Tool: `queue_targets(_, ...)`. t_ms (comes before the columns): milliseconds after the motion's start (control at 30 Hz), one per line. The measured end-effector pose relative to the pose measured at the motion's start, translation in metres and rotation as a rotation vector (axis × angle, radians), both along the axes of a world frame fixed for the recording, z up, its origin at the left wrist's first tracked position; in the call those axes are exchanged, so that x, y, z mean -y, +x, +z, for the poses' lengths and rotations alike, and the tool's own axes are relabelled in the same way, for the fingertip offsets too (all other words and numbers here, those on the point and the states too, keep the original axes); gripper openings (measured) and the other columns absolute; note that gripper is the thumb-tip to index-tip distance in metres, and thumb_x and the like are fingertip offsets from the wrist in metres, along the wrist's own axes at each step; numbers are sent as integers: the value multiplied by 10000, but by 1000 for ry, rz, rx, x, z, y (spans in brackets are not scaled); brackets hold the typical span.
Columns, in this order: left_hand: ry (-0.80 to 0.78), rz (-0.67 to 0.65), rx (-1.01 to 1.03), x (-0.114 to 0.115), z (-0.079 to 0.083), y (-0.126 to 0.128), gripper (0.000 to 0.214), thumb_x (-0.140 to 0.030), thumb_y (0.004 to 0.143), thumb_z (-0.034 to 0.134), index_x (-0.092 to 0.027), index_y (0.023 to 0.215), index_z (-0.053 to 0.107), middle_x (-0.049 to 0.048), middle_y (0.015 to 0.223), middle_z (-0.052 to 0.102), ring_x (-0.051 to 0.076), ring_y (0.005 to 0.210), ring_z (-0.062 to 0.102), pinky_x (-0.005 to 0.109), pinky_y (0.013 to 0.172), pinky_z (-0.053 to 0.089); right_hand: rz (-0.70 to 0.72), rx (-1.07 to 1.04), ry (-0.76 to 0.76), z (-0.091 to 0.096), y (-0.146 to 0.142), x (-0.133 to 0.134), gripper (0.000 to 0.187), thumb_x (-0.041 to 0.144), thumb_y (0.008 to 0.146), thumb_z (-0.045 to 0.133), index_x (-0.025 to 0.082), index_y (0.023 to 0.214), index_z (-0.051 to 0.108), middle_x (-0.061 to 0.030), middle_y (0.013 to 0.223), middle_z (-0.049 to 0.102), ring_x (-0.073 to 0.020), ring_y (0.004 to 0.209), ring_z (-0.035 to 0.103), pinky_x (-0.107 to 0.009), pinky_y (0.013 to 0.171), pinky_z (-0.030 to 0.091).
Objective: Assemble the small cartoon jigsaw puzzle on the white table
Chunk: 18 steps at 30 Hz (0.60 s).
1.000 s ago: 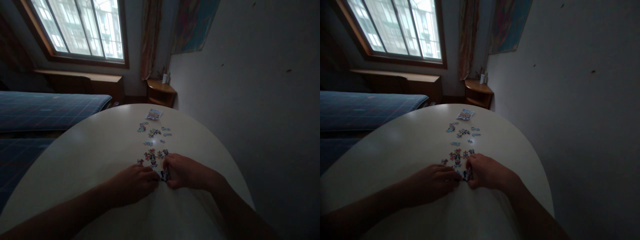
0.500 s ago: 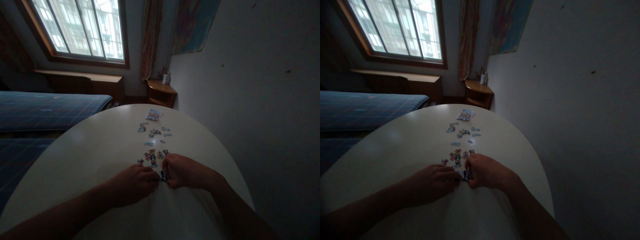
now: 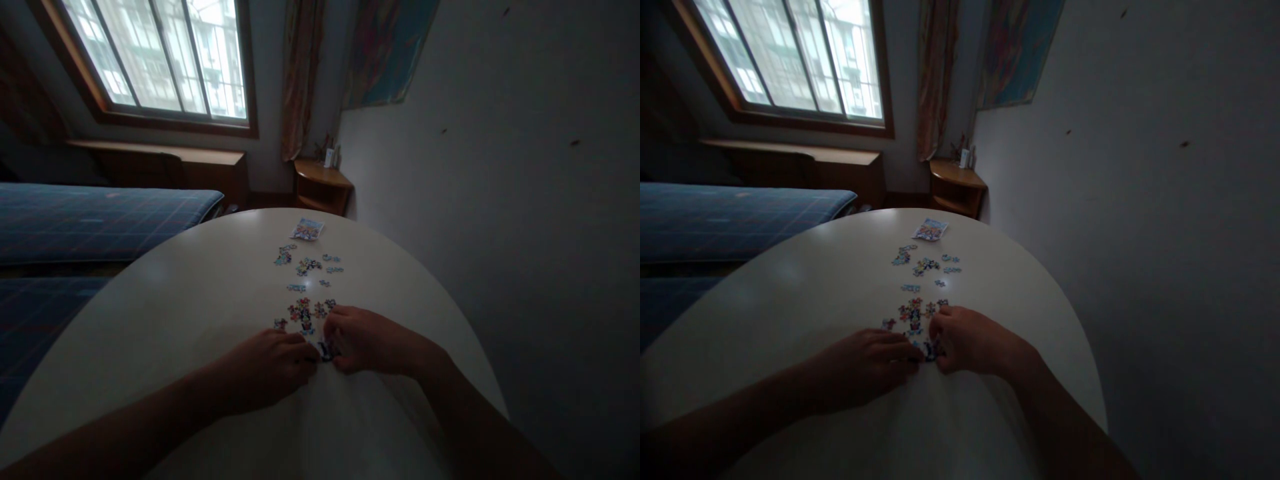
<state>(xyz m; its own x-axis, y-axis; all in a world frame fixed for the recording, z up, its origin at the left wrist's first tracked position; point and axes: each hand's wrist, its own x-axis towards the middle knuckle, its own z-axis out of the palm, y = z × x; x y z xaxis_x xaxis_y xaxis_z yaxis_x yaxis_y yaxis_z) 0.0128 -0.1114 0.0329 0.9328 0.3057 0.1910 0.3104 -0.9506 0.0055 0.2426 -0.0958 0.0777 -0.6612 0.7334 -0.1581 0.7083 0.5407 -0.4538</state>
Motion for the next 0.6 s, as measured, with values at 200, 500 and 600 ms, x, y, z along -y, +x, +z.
queue_targets(200,7,1,24,0,0,0,65,-167,935,573,-169,917,636,31,1102,679,183,929,639,318,779,526,7,1,7,-5,0,-1,211,159,672,705,185,864,621,-28,921,652,-162,803,585,-253,709,433)
queue_targets(500,9,8,10,-1,-1,1,85,-167,952,545,-168,934,629,37,1090,684,186,916,638,319,777,528,-60,34,-9,-4,-2,3,175,176,673,686,186,833,615,-6,809,677,-129,686,579,-220,589,364)
queue_targets(600,9,7,25,-1,-2,1,114,-169,966,520,-167,944,633,42,1100,682,182,929,637,314,790,523,-56,30,-10,-5,-2,3,178,158,676,684,184,842,625,-1,802,678,-121,680,581,-212,584,358)
